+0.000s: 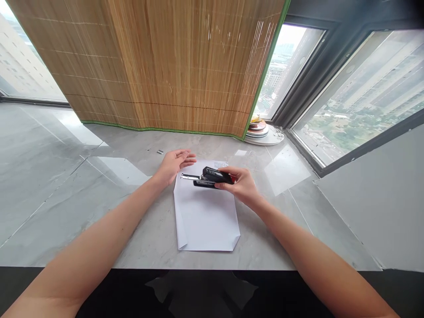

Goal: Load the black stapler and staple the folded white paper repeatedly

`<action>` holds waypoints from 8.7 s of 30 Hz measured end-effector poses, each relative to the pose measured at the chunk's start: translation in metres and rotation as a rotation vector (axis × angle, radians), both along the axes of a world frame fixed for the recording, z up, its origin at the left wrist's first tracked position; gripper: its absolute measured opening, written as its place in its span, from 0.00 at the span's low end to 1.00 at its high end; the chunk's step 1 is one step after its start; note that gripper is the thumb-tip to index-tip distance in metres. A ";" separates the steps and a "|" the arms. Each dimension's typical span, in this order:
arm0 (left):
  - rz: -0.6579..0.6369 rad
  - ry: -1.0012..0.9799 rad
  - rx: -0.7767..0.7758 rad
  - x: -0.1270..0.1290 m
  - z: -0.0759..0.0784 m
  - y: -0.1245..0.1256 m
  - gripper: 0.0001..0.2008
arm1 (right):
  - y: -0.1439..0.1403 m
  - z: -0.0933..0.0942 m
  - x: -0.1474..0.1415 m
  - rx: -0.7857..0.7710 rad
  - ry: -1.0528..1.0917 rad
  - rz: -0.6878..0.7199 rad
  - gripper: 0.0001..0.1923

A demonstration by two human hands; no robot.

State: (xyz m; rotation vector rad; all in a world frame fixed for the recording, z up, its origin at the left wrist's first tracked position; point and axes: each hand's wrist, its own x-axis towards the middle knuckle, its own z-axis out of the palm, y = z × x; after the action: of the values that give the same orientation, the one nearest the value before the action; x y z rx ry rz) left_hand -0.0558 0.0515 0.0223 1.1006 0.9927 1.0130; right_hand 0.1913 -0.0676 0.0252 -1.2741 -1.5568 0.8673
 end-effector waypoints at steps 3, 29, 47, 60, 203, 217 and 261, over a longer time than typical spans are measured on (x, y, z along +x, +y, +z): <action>-0.070 0.031 0.149 0.001 -0.001 -0.004 0.16 | 0.001 -0.008 -0.005 -0.063 -0.063 0.082 0.17; -0.206 0.650 1.511 0.003 0.007 -0.023 0.20 | -0.004 0.011 -0.012 0.427 -0.285 0.180 0.20; 0.096 1.511 0.447 -0.082 -0.001 0.043 0.30 | 0.038 -0.019 0.031 0.223 -0.588 0.158 0.27; 0.291 1.159 0.619 -0.070 -0.010 0.048 0.10 | 0.046 -0.028 0.028 0.243 -0.651 0.167 0.19; -0.576 0.580 0.987 0.000 0.013 -0.024 0.17 | 0.001 -0.004 -0.001 0.390 -0.382 0.262 0.13; -0.435 1.059 0.984 -0.004 -0.018 -0.005 0.23 | 0.034 0.006 0.095 0.077 -0.532 -0.360 0.16; -0.815 1.137 0.991 0.036 -0.009 -0.059 0.31 | 0.024 0.005 0.024 0.202 -0.745 -0.089 0.16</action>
State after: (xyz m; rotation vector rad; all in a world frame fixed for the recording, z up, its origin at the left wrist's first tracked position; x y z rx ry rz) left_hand -0.0195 -0.0071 0.0137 2.7815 0.6658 0.0381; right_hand 0.2156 -0.0436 0.0307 -1.5944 -2.0672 0.1509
